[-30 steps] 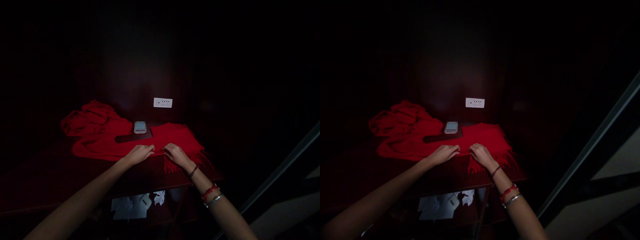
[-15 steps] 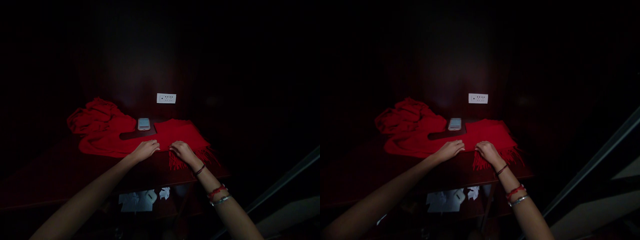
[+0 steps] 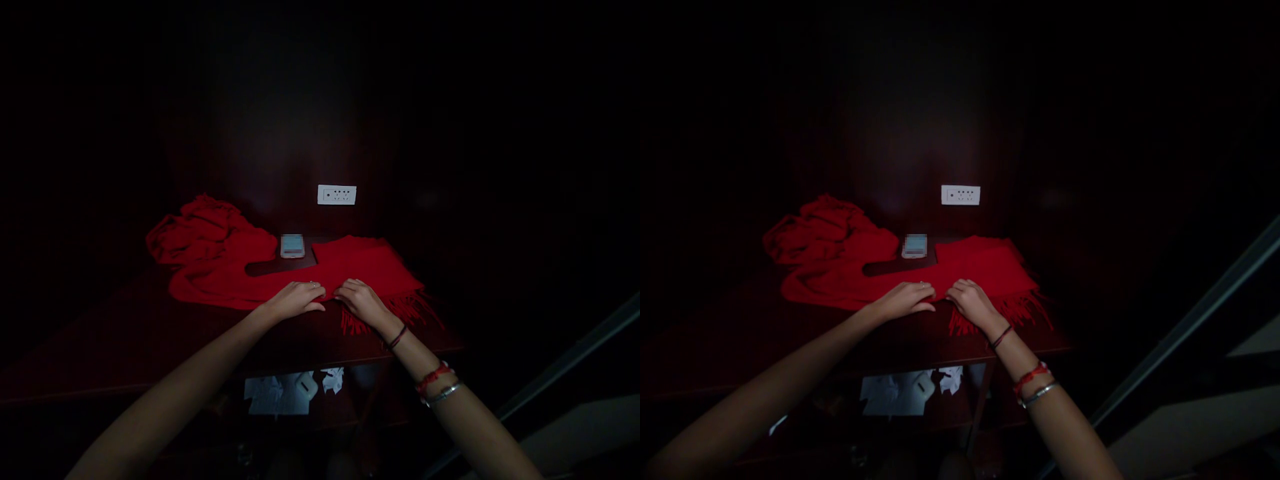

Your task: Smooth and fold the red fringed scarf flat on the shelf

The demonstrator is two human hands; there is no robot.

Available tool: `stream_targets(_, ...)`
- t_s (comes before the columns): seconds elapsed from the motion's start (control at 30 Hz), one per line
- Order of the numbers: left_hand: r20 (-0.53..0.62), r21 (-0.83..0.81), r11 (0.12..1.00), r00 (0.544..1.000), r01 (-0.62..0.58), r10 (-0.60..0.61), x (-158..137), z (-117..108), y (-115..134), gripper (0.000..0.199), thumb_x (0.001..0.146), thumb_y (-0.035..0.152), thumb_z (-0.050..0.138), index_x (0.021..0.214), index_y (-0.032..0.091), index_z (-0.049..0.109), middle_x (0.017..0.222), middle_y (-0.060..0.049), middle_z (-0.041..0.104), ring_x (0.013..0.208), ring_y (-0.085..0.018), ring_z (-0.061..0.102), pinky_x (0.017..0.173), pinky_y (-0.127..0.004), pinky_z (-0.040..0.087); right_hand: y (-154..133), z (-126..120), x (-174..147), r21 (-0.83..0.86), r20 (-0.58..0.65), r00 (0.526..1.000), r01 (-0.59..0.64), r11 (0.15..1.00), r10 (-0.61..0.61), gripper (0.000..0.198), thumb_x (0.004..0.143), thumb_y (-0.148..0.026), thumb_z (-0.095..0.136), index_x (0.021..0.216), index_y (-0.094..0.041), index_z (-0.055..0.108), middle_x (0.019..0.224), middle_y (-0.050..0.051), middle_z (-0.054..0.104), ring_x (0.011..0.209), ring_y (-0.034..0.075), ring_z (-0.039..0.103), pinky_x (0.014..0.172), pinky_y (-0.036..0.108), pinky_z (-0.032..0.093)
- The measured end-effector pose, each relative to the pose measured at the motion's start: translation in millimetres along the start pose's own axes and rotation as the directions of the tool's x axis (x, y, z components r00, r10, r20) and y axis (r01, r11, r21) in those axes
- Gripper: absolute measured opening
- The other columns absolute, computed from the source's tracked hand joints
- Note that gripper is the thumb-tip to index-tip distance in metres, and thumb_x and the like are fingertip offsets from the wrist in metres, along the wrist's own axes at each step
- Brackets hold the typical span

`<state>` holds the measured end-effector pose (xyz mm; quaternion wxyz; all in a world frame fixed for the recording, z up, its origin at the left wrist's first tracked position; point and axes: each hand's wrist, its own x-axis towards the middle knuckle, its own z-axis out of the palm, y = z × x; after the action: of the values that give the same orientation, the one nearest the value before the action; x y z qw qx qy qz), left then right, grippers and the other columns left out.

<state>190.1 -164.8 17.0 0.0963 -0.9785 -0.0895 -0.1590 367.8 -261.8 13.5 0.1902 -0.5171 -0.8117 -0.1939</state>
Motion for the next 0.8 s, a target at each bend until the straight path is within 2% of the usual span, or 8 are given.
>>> stream_targets(0.2, -0.077, -0.061, 0.997, 0.996, 0.04, -0.045, -1.6, 0.2, -1.5, 0.024, 0.084, 0.033, 0.035, 0.084, 0.017, 0.053, 0.089, -0.004, 0.048, 0.08, -0.013, 0.049, 0.072, -0.022, 0.038, 1.9, 0.7, -0.7, 0.036, -0.023, 0.999, -0.028, 0.999, 0.029, 0.02, 0.083, -0.026, 0.039, 0.083, -0.016, 0.056, 0.075, 0.004, 0.055, 0.074, 0.014, 0.046, 0.07, 0.025, 0.036)
stream_targets(0.4, -0.016, -0.009, 0.997, 0.997, 0.073, -0.074, -1.6, -2.4, -1.2, 0.027, 0.084, 0.036, 0.035, 0.079, 0.017, 0.054, 0.084, -0.002, 0.049, 0.075, -0.013, 0.049, 0.066, -0.021, 0.038, 3.5, 1.9, -1.5, 0.024, -0.021, 0.999, -0.029, 0.999, 0.029, 0.021, 0.084, -0.025, 0.039, 0.083, -0.016, 0.057, 0.074, 0.004, 0.056, 0.073, 0.014, 0.047, 0.07, 0.025, 0.035)
stream_targets(0.57, -0.022, -0.002, 0.995, 0.994, 0.103, -0.103, -0.1, -5.5, -0.7, 0.029, 0.085, 0.034, 0.032, 0.079, 0.017, 0.054, 0.08, -0.003, 0.05, 0.075, -0.014, 0.049, 0.066, -0.021, 0.037, 4.9, 1.3, -1.2, -0.001, -0.016, 0.997, -0.073, 0.997, 0.073, 0.023, 0.084, -0.025, 0.038, 0.079, -0.016, 0.058, 0.072, 0.005, 0.056, 0.071, 0.014, 0.047, 0.067, 0.025, 0.033)
stream_targets(0.8, -0.058, -0.133, 0.991, 0.998, 0.03, -0.038, 1.2, -1.6, 2.0, 0.023, 0.085, 0.029, 0.035, 0.082, 0.015, 0.053, 0.082, -0.004, 0.05, 0.078, -0.012, 0.048, 0.072, -0.021, 0.036, -4.5, -2.4, 3.1, -0.022, 0.014, 1.0, -0.015, 1.0, 0.016, 0.024, 0.082, -0.031, 0.041, 0.094, -0.016, 0.055, 0.083, 0.006, 0.058, 0.079, 0.016, 0.047, 0.071, 0.027, 0.031)
